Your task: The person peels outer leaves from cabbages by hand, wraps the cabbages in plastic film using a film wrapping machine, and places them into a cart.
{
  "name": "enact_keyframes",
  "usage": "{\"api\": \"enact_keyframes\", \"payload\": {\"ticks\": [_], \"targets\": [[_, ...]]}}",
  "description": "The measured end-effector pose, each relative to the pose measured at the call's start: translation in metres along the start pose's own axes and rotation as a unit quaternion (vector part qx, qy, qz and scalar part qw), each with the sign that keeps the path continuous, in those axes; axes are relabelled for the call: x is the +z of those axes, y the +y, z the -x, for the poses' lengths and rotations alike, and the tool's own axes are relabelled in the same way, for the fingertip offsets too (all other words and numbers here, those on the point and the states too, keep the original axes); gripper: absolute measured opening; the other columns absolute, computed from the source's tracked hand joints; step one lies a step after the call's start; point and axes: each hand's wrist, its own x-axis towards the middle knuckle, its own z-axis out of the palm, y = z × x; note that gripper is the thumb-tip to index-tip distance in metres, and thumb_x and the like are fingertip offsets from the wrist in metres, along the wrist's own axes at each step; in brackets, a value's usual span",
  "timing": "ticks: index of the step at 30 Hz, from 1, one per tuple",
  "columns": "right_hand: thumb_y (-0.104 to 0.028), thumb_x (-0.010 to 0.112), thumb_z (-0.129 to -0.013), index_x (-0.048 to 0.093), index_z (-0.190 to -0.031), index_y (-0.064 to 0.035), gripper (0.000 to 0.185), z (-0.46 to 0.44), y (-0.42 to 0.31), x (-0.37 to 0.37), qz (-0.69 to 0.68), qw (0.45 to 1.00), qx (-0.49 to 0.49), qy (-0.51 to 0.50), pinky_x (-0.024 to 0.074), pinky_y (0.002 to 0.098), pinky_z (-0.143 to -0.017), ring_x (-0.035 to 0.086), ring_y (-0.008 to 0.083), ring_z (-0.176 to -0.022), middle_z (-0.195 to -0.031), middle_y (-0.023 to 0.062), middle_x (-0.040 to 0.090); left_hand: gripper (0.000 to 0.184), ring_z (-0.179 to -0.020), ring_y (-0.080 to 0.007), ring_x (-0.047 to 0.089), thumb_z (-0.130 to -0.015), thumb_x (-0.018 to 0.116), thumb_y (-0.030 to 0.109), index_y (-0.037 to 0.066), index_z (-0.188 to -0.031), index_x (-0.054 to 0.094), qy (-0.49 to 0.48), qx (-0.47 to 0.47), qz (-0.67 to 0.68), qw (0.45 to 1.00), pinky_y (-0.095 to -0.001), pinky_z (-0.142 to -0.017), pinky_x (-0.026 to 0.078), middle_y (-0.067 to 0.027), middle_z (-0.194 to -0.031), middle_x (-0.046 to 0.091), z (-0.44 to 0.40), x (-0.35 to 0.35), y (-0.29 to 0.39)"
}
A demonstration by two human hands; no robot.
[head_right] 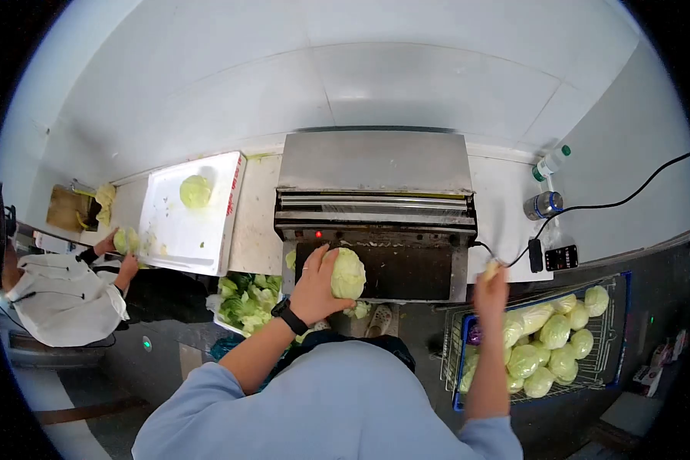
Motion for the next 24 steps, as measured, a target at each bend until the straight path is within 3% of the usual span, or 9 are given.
{"api": "enact_keyframes", "payload": {"ticks": [1, 2, 4, 6, 9, 12, 16, 22, 24], "targets": [[-0.021, 0.059, -0.101, 0.053, -0.115, -0.0068, 0.021, 0.022, 0.016, 0.020, 0.014, 0.995, -0.091, -0.034, 0.0456, 0.0240, -0.057, 0.053, 0.0074, -0.067, -0.081, -0.0010, 0.054, 0.109, -0.137, -0.0459, 0.034, -0.060, 0.091, 0.037, 0.003, -0.147, 0.036, -0.004, 0.002, 0.010, 1.000, -0.0512, -0.113, 0.035, -0.0241, -0.146, 0.036, -0.001, 0.000, -0.003], [-0.025, 0.053, -0.105, 0.054, -0.112, -0.0074, 0.019, 0.058, 0.002, 0.037, -0.111, 0.987, 0.019, -0.116, 0.0462, 0.0236, -0.059, 0.053, 0.0071, -0.069, -0.082, -0.0020, 0.055, 0.108, -0.137, -0.0457, 0.035, -0.060, 0.091, 0.036, 0.003, -0.147, 0.036, -0.003, 0.003, 0.019, 1.000, -0.0511, -0.113, 0.035, -0.0240, -0.146, 0.037, 0.000, 0.001, -0.005], [-0.027, 0.048, -0.107, 0.052, -0.112, -0.0083, 0.019, 0.100, 0.016, 0.076, -0.214, 0.952, 0.064, -0.207, 0.0461, 0.0244, -0.059, 0.054, 0.0073, -0.069, -0.083, -0.0010, 0.056, 0.106, -0.136, -0.0454, 0.035, -0.061, 0.091, 0.036, 0.003, -0.146, 0.037, 0.003, 0.009, 0.032, 0.999, -0.0508, -0.113, 0.035, -0.0239, -0.145, 0.037, -0.002, 0.003, -0.010], [-0.027, 0.049, -0.107, 0.049, -0.114, -0.0088, 0.019, 0.140, -0.001, 0.117, -0.182, 0.967, 0.025, -0.176, 0.0451, 0.0242, -0.056, 0.053, 0.0077, -0.065, -0.078, -0.0011, 0.054, 0.104, -0.135, -0.0454, 0.036, -0.061, 0.090, 0.036, 0.004, -0.145, 0.037, 0.010, 0.006, 0.049, 0.999, -0.0503, -0.112, 0.036, -0.0238, -0.145, 0.037, -0.002, 0.003, -0.014], [-0.025, 0.051, -0.106, 0.049, -0.116, -0.0064, 0.021, 0.157, 0.005, 0.141, -0.157, 0.950, 0.059, -0.263, 0.0450, 0.0262, -0.054, 0.053, 0.0089, -0.058, -0.072, 0.0004, 0.056, 0.101, -0.134, -0.0431, 0.038, -0.061, 0.089, 0.034, 0.004, -0.144, 0.040, 0.019, -0.011, 0.079, 0.997, -0.0487, -0.112, 0.037, -0.0228, -0.145, 0.038, 0.004, 0.006, -0.024], [-0.023, 0.050, -0.107, 0.050, -0.109, -0.0067, 0.016, 0.162, 0.000, 0.151, -0.089, 0.961, 0.004, -0.262, 0.0416, 0.0232, -0.054, 0.048, 0.0063, -0.059, -0.071, -0.0016, 0.050, 0.099, -0.134, -0.0418, 0.039, -0.061, 0.089, 0.033, 0.004, -0.142, 0.041, 0.027, -0.013, 0.108, 0.994, -0.0478, -0.112, 0.037, -0.0225, -0.145, 0.038, 0.005, 0.008, -0.031], [-0.022, 0.050, -0.106, 0.053, -0.113, -0.0060, 0.018, 0.162, 0.017, 0.164, -0.063, 0.965, -0.021, -0.254, 0.0420, 0.0239, -0.054, 0.048, 0.0060, -0.059, -0.071, -0.0029, 0.050, 0.100, -0.135, -0.0445, 0.038, -0.063, 0.087, 0.036, 0.003, -0.144, 0.039, 0.028, 0.000, 0.121, 0.992, -0.0492, -0.113, 0.036, -0.0249, -0.146, 0.037, 0.005, 0.010, -0.038], [-0.029, 0.050, -0.106, 0.051, -0.110, -0.0039, 0.025, 0.166, 0.008, 0.166, -0.066, 0.965, 0.000, -0.254, 0.0469, 0.0345, -0.057, 0.060, 0.0172, -0.062, -0.073, 0.0082, 0.061, 0.099, -0.134, -0.0446, 0.039, -0.063, 0.087, 0.037, 0.003, -0.143, 0.041, 0.035, 0.005, 0.110, 0.993, -0.0491, -0.113, 0.036, -0.0252, -0.144, 0.039, 0.005, 0.012, -0.039], [-0.031, 0.047, -0.106, 0.050, -0.108, -0.0040, 0.027, 0.163, 0.017, 0.171, -0.019, 0.968, -0.025, -0.249, 0.0479, 0.0397, -0.060, 0.062, 0.0273, -0.066, -0.075, 0.0138, 0.062, 0.098, -0.134, -0.0443, 0.039, -0.063, 0.087, 0.038, 0.003, -0.143, 0.041, 0.037, 0.005, 0.115, 0.993, -0.0491, -0.113, 0.036, -0.0250, -0.144, 0.039, 0.004, 0.013, -0.040]]}}
